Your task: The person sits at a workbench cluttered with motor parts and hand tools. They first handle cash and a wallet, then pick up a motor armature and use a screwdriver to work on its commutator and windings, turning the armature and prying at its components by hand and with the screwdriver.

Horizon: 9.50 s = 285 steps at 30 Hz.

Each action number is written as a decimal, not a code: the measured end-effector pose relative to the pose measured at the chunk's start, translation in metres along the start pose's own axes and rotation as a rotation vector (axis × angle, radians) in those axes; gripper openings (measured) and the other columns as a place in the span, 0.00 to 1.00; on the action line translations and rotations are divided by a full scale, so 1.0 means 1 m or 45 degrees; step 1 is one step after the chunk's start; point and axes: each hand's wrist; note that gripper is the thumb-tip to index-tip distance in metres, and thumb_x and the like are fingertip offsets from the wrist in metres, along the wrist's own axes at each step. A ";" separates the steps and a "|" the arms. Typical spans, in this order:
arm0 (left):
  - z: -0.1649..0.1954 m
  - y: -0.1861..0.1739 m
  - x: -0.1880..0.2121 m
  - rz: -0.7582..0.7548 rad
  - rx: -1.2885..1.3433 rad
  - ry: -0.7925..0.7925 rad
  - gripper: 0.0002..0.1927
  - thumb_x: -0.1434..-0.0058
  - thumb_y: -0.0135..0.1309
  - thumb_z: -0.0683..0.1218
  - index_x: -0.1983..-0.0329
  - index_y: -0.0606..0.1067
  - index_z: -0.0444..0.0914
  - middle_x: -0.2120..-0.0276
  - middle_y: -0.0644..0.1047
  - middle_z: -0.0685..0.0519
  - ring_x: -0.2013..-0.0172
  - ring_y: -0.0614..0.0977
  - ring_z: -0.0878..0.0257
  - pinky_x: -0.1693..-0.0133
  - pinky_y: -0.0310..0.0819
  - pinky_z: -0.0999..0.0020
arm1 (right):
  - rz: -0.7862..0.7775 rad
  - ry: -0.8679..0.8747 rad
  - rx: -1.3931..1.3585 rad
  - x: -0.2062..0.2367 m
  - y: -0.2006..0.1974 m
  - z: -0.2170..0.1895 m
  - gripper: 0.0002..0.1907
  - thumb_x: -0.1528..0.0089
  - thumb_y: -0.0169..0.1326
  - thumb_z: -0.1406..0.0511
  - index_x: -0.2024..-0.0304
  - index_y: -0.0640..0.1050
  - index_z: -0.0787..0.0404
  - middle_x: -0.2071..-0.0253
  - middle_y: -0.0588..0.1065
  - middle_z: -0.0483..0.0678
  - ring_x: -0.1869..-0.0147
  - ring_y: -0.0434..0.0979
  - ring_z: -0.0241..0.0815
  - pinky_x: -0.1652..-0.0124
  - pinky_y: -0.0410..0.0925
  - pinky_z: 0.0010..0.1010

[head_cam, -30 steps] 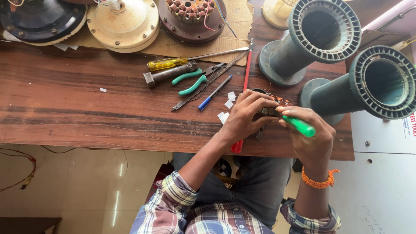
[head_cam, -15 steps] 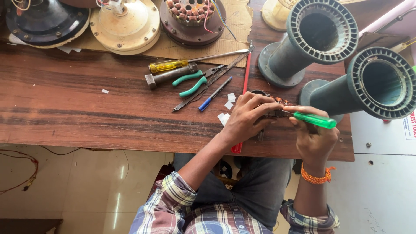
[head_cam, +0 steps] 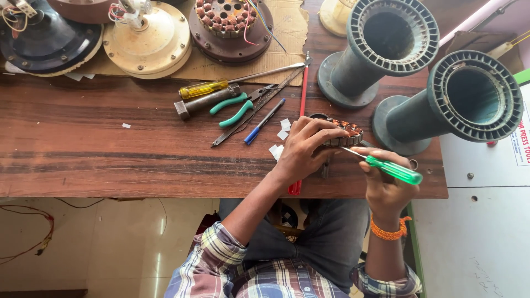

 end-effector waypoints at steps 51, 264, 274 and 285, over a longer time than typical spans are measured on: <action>0.005 -0.005 -0.005 -0.018 -0.017 0.024 0.21 0.42 0.65 0.44 0.44 0.78 0.47 0.48 0.78 0.57 0.48 0.76 0.56 0.43 0.72 0.60 | 0.082 -0.014 0.311 0.013 0.030 -0.023 0.10 0.30 0.56 0.66 0.50 0.77 0.66 0.50 0.81 0.54 0.50 0.84 0.42 0.50 0.75 0.29; 0.023 -0.021 0.015 -0.209 -0.695 0.362 0.28 0.39 0.60 0.41 0.35 0.77 0.51 0.35 0.68 0.53 0.37 0.68 0.55 0.36 0.69 0.58 | -0.013 0.542 0.849 0.006 -0.034 0.085 0.18 0.36 0.58 0.51 0.53 0.83 0.56 0.65 0.81 0.53 0.62 0.82 0.52 0.62 0.70 0.40; 0.058 -0.011 0.012 -0.065 -0.624 0.146 0.27 0.46 0.58 0.37 0.40 0.79 0.43 0.35 0.70 0.50 0.36 0.69 0.52 0.38 0.66 0.56 | 0.021 0.606 0.817 0.008 -0.035 0.087 0.23 0.36 0.59 0.49 0.52 0.83 0.60 0.70 0.80 0.51 0.67 0.80 0.47 0.64 0.70 0.38; 0.086 0.001 0.003 0.135 -0.467 -0.160 0.13 0.42 0.60 0.39 0.53 0.82 0.41 0.37 0.72 0.52 0.38 0.70 0.51 0.41 0.61 0.56 | 0.041 0.591 0.786 0.008 -0.035 0.088 0.22 0.36 0.60 0.51 0.51 0.83 0.62 0.70 0.80 0.52 0.67 0.81 0.44 0.63 0.70 0.36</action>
Point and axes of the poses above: each hand's wrist, its own x-axis away from the middle knuckle, its own y-axis out of the palm, z = x × y
